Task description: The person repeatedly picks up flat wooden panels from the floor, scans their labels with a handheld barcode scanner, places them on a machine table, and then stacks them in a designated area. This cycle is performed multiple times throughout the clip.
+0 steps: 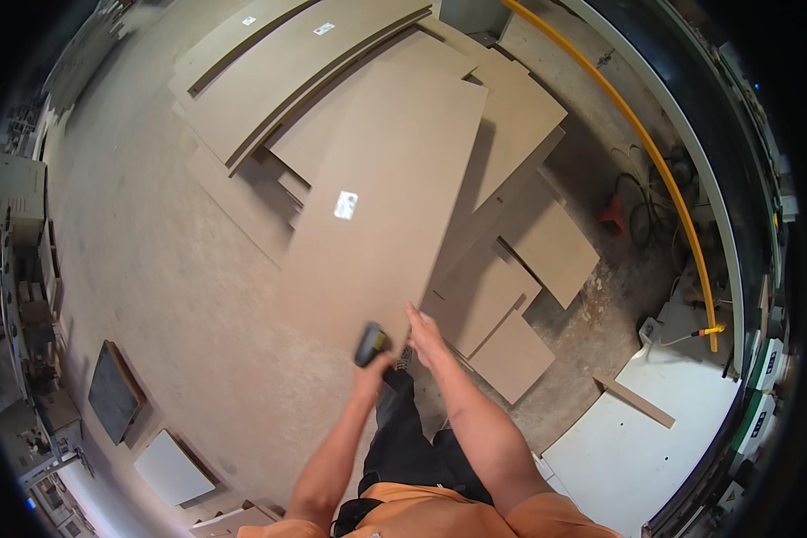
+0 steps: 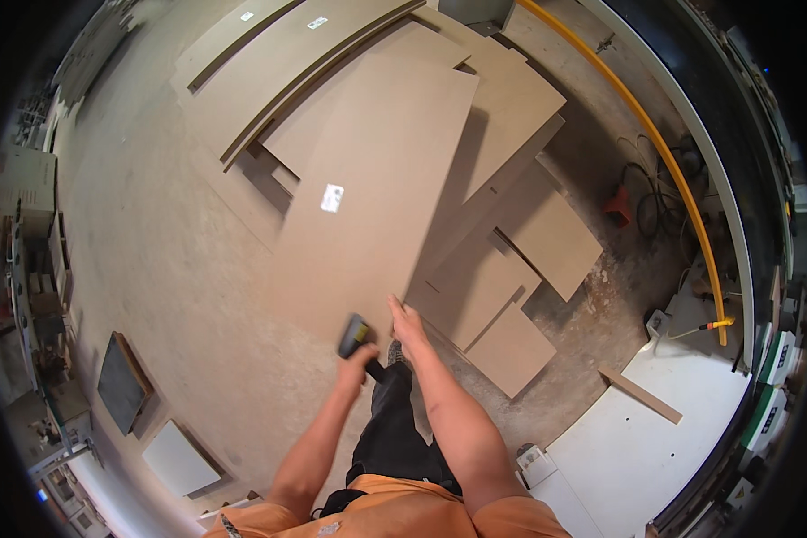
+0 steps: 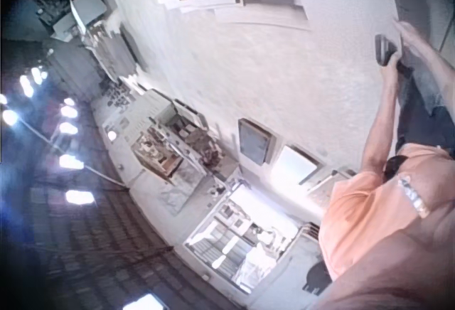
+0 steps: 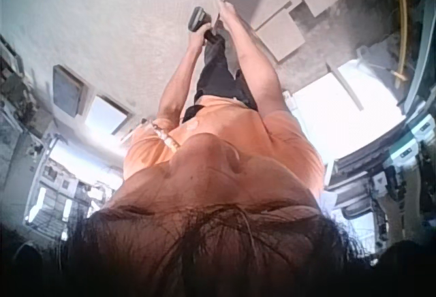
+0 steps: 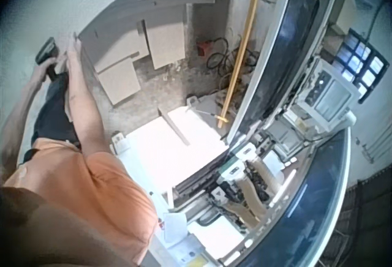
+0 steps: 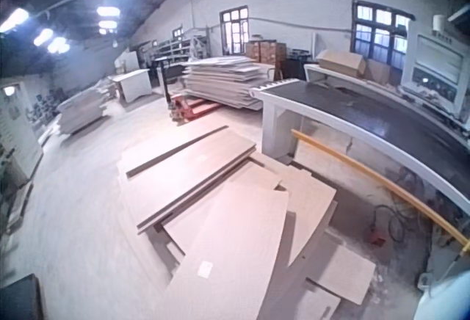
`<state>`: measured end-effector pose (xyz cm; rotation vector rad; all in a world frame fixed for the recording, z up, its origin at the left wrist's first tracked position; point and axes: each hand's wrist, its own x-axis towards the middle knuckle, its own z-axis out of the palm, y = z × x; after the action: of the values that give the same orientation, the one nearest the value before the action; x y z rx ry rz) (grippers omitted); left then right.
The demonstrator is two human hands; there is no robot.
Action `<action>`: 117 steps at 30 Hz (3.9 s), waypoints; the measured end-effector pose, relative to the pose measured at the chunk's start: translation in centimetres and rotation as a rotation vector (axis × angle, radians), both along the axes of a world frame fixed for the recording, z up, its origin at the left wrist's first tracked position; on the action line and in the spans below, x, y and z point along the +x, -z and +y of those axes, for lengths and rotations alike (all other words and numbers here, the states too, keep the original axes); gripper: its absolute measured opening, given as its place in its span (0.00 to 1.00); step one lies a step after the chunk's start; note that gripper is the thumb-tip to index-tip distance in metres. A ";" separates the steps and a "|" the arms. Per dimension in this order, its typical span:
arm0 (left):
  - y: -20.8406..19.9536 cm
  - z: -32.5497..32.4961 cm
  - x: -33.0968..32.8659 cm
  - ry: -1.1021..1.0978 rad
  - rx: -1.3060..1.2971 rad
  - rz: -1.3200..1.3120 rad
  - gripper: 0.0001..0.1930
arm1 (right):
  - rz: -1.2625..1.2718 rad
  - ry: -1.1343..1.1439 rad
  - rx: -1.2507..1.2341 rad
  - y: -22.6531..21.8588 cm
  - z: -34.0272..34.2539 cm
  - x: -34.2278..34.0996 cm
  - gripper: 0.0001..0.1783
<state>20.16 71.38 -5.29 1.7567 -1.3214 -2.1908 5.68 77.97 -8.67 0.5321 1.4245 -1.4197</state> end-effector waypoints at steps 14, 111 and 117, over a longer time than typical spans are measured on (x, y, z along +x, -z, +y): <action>-7.4 9.3 -3.5 0.523 0.138 0.188 0.22 | 0.751 -0.157 0.838 -9.4 34.7 -5.9 0.31; -24.1 44.7 -68.1 0.523 -0.116 0.352 0.14 | 1.387 0.493 0.838 -29.2 91.8 -65.4 0.04; -21.7 44.2 -68.6 0.469 -0.276 0.435 0.16 | 1.583 0.100 1.183 -29.5 92.0 -79.9 0.20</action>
<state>-48.49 115.55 16.46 0.8705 -1.9244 -2.2627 -74.21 170.00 20.81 0.0212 3.5740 -0.7444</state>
